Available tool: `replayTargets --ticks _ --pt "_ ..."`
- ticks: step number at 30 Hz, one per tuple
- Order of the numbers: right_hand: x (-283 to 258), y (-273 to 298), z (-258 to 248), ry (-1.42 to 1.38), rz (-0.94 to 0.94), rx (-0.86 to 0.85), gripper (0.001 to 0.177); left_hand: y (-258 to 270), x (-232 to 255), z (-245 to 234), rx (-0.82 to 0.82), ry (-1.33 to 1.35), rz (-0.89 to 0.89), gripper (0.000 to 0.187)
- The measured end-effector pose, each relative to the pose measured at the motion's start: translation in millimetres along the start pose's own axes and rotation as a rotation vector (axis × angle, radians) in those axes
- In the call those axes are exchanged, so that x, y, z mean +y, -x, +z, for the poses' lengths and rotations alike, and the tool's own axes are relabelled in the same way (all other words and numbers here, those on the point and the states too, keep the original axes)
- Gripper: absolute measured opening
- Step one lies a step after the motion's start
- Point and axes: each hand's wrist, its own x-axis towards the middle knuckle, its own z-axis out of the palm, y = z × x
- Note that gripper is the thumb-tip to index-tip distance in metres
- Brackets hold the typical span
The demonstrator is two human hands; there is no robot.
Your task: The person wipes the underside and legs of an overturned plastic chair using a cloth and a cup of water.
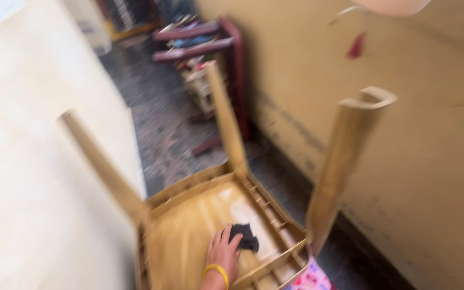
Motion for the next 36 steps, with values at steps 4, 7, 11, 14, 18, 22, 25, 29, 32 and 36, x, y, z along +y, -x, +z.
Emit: replayTargets --ticks 4,7,11,14,18,22,25,29,32,36 --pt "-81.3 9.5 27.9 -0.36 -0.012 -0.139 0.069 29.3 -32.4 -11.0 0.125 0.093 -0.203 0.039" --pt "-147.4 4.3 19.0 -0.556 0.026 -0.239 0.07 52.1 -79.4 -30.4 0.32 0.229 -0.316 0.026" --pt "-193.3 43.4 92.4 -0.726 0.132 -0.379 0.072 84.2 -134.3 -77.1 0.618 0.373 -0.45 0.03" --pt "-234.6 85.3 147.4 -0.721 0.27 -0.536 0.076 92.9 -138.0 -119.6 0.708 0.658 -0.494 0.03" --pt "-250.2 133.5 198.8 -0.605 0.176 -0.637 0.073 82.2 -99.3 -189.2 0.705 0.969 -0.355 0.035" --pt "-242.3 166.8 221.3 -0.614 0.105 -0.605 0.069 42.6 -41.1 -223.9 0.673 0.881 -0.067 0.042" --pt "-237.8 178.6 224.1 -0.59 0.099 -0.63 0.067 17.5 -2.9 -223.4 0.452 0.632 -0.08 0.039" --pt "-235.4 182.9 220.5 -0.569 0.06 -0.698 0.064 -3.3 15.4 -210.1 0.162 0.184 0.071 0.035" --pt "-230.8 182.5 215.8 -0.589 -0.017 -0.668 0.067 -29.7 16.0 -190.5 -0.012 0.051 0.045 0.026" --pt "-221.7 184.1 208.6 -0.572 0.031 -0.552 0.062 -68.1 9.9 -145.1 -0.446 -0.178 0.122 0.027"
